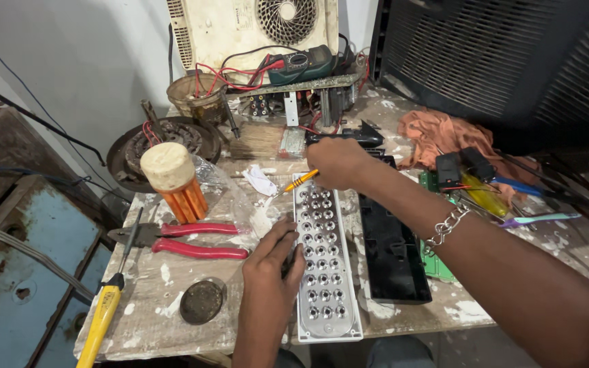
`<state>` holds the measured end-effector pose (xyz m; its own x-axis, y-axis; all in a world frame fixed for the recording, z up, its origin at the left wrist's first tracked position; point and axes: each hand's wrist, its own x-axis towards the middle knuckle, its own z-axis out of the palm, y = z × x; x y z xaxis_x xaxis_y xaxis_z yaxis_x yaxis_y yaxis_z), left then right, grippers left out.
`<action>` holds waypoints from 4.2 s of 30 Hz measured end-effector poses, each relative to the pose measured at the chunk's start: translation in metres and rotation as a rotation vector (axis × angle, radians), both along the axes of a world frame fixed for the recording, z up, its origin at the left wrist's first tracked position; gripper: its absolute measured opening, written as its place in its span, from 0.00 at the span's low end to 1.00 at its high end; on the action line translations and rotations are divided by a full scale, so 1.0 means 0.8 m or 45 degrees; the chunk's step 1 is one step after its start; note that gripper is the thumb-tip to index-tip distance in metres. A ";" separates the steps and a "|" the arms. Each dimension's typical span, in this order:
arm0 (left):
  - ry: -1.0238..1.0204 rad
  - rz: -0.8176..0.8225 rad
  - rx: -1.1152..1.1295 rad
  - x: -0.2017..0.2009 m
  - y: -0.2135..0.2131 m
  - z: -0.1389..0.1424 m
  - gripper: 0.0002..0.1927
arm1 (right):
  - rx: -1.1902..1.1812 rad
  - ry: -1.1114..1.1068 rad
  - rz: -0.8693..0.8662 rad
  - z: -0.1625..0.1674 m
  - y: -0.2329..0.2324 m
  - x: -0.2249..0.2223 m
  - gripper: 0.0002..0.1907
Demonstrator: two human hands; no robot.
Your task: The person cleans the black plastic housing of a light fixture with a toothbrush, then works on the green circuit board with tweezers and a soldering iron, and presses LED bulbs into the white reflector panel using a pencil-like tool. They then hold the LED panel and work on it with a screwdriver.
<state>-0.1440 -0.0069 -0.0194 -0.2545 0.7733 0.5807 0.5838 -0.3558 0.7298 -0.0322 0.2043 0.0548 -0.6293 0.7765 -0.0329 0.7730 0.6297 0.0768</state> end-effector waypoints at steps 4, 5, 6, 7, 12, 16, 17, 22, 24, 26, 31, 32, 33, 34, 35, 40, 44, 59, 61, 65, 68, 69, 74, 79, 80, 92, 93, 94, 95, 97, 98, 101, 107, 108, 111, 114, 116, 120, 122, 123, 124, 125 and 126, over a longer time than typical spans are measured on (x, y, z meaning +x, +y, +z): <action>0.016 0.003 -0.023 0.000 0.000 0.002 0.14 | -0.079 0.003 0.001 0.011 0.009 0.007 0.10; 0.012 0.001 -0.025 0.000 -0.001 0.002 0.14 | -0.104 0.048 0.033 0.015 0.013 0.010 0.11; 0.008 -0.002 -0.028 0.000 -0.001 0.003 0.14 | -0.128 0.094 0.064 0.020 0.018 0.014 0.12; 0.007 0.001 -0.031 0.000 -0.001 0.004 0.14 | -0.151 0.139 0.096 0.025 0.023 0.017 0.13; 0.024 0.009 0.003 0.000 -0.002 0.006 0.13 | -0.223 0.203 0.074 0.041 0.039 0.037 0.17; 0.039 0.019 -0.008 -0.001 -0.003 0.004 0.13 | -0.204 0.284 0.150 0.050 0.037 0.048 0.18; 0.038 0.018 -0.015 -0.002 -0.003 0.003 0.13 | -0.220 0.282 0.131 0.054 0.035 0.049 0.18; 0.110 0.049 0.034 -0.005 0.001 -0.001 0.14 | -0.386 0.461 0.151 0.091 0.013 0.065 0.18; 0.144 0.064 0.066 -0.006 0.001 -0.001 0.15 | -0.565 0.524 0.029 0.112 0.002 0.079 0.17; 0.106 0.034 0.044 -0.007 -0.001 0.001 0.15 | -0.691 0.644 0.021 0.132 -0.009 0.093 0.17; 0.039 0.032 0.066 -0.008 -0.005 0.009 0.13 | -0.886 1.063 0.224 0.189 -0.016 0.133 0.17; 0.012 0.044 0.057 -0.007 -0.004 0.011 0.13 | -0.865 1.137 0.260 0.197 -0.015 0.139 0.16; -0.014 0.057 0.049 -0.006 -0.004 0.013 0.12 | -0.843 1.211 0.298 0.203 -0.014 0.146 0.16; -0.027 0.056 0.033 -0.006 -0.003 0.014 0.12 | -0.820 1.284 0.338 0.208 -0.014 0.153 0.15; -0.041 0.057 0.016 -0.007 -0.004 0.014 0.13 | -0.770 1.329 0.364 0.210 -0.015 0.159 0.15; -0.003 0.090 0.065 -0.010 -0.002 0.012 0.12 | -0.598 1.549 0.476 0.204 -0.022 0.184 0.10; 0.013 0.130 0.059 -0.011 0.000 0.012 0.12 | -0.682 1.839 0.647 0.196 -0.023 0.200 0.08; -0.607 -0.275 -0.015 0.019 0.039 0.025 0.22 | -0.739 2.071 0.608 0.163 -0.073 0.180 0.05; -0.977 -0.506 -0.065 0.031 0.047 0.036 0.29 | -0.736 2.047 0.559 0.158 -0.081 0.173 0.05; -1.600 -0.793 -0.239 0.038 0.058 0.078 0.40 | -0.795 1.986 0.655 0.146 -0.093 0.159 0.04; -1.709 -0.929 -0.249 0.033 0.068 0.103 0.37 | -0.772 1.871 0.636 0.136 -0.104 0.155 0.06; -1.696 -0.963 -0.239 0.029 0.072 0.107 0.35 | -0.673 1.776 0.565 0.132 -0.110 0.156 0.06; -1.691 -0.926 -0.258 0.005 0.106 0.107 0.23 | -0.641 1.562 0.632 0.124 -0.130 0.148 0.08; -1.692 -0.854 -0.283 -0.019 0.105 0.107 0.20 | -0.626 1.236 0.482 0.113 -0.143 0.148 0.12; -1.657 -0.914 -0.273 -0.022 0.098 0.107 0.20 | -0.652 1.244 0.457 0.110 -0.144 0.147 0.13; -0.956 -0.703 -0.547 -0.007 0.022 0.135 0.21 | -0.925 1.664 0.134 0.075 -0.146 0.127 0.22; -0.863 -0.681 -0.587 -0.007 0.018 0.140 0.21 | -0.945 1.683 0.158 0.075 -0.146 0.125 0.23; -0.809 -0.697 -0.596 -0.007 0.014 0.144 0.21 | -0.965 1.702 0.183 0.074 -0.146 0.124 0.24; -0.755 -0.713 -0.604 -0.008 0.011 0.149 0.20 | -0.934 1.735 0.109 0.074 -0.146 0.122 0.24; -0.574 -0.680 -0.649 -0.010 0.005 0.158 0.19 | -0.866 1.800 -0.039 0.073 -0.145 0.120 0.23; -0.447 -0.631 -0.684 -0.014 0.005 0.164 0.19 | -0.883 1.814 0.012 0.073 -0.145 0.120 0.22; -0.041 -0.552 -0.702 -0.023 0.000 0.174 0.20 | -0.907 1.818 0.080 0.075 -0.145 0.122 0.20; 0.356 -0.421 -0.674 -0.043 -0.004 0.176 0.23 | -0.872 1.707 0.028 0.073 -0.145 0.124 0.17; 0.442 -0.324 -0.710 -0.047 -0.003 0.176 0.23 | -0.869 1.722 0.048 0.070 -0.145 0.125 0.17; 0.387 -0.323 -0.686 -0.063 -0.004 0.175 0.23 | -0.834 1.835 0.021 0.065 -0.143 0.131 0.16; 0.075 -0.293 -0.712 -0.083 -0.012 0.174 0.21 | -0.853 1.949 0.076 0.062 -0.142 0.146 0.14; 0.067 -0.155 -0.542 -0.095 -0.018 0.172 0.22 | -0.894 1.989 0.123 0.060 -0.143 0.153 0.13; -0.206 -0.083 -0.325 -0.099 -0.018 0.155 0.19 | -0.910 1.938 0.087 0.057 -0.151 0.160 0.13; -0.405 -0.052 -0.212 -0.100 -0.018 0.142 0.19 | -0.878 1.834 0.033 0.054 -0.158 0.164 0.13; -0.503 -0.039 -0.158 -0.099 -0.017 0.134 0.19 | -0.850 1.765 0.002 0.052 -0.162 0.167 0.13; -0.612 -0.050 -0.106 -0.096 -0.016 0.126 0.19 | -0.818 1.697 -0.026 0.051 -0.165 0.170 0.13; -0.715 -0.060 -0.049 -0.093 -0.015 0.119 0.19 | -0.764 1.555 -0.035 0.048 -0.167 0.172 0.14; -0.818 -0.071 0.013 -0.091 -0.013 0.112 0.19 | -0.708 1.414 -0.041 0.043 -0.170 0.175 0.15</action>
<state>-0.2167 -0.0175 0.0700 -0.5136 0.7907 0.3332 0.0119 -0.3818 0.9242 0.1076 0.0681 0.0895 -0.5080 0.8432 0.1761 0.2645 0.3473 -0.8997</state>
